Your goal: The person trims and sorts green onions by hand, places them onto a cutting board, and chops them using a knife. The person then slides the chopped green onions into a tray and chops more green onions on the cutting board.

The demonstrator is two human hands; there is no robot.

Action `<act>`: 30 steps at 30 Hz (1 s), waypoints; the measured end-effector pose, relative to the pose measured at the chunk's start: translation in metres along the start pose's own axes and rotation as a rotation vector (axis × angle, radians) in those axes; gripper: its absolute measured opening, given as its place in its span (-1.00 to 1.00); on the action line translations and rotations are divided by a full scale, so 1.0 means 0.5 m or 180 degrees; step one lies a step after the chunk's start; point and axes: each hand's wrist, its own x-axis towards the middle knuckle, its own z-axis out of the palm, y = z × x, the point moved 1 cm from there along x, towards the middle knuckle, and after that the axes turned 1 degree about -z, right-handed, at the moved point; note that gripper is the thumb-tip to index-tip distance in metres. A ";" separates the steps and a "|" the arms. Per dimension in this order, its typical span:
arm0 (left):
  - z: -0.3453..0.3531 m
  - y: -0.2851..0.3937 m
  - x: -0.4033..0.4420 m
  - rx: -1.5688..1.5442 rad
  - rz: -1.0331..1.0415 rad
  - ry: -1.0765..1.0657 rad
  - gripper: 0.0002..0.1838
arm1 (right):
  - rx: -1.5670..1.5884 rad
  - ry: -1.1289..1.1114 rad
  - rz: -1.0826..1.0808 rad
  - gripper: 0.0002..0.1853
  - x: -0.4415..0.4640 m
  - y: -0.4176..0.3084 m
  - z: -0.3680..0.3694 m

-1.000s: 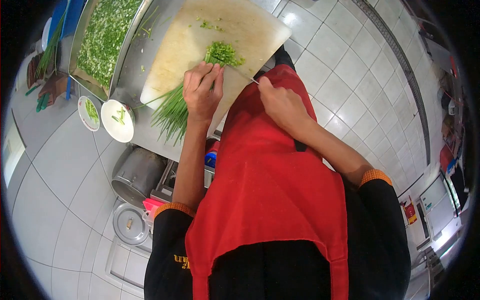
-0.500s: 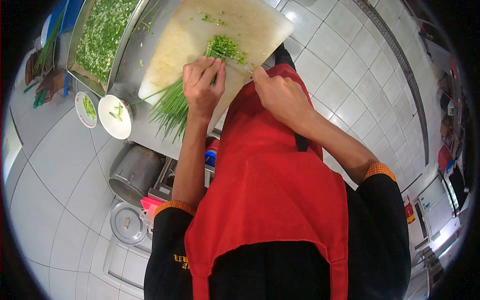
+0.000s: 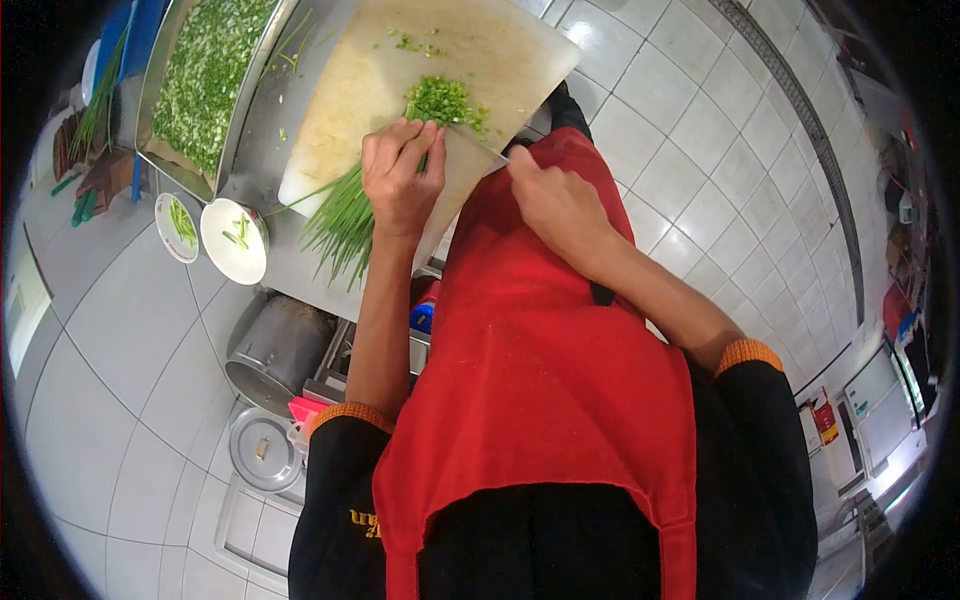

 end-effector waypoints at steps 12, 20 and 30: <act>-0.015 0.002 -0.001 -0.0120 0.0012 0.0006 -0.78 | -0.0018 0.0193 -0.0237 -0.87 -0.009 -0.023 -0.041; -0.020 0.005 -0.002 -0.0258 -0.0303 0.0037 -0.79 | -0.0279 0.0372 -0.0465 -0.88 0.029 -0.036 -0.037; -0.028 -0.004 0.005 -0.0422 -0.0164 -0.0266 -0.73 | -0.0284 0.0022 -0.0204 -0.90 0.033 -0.051 -0.044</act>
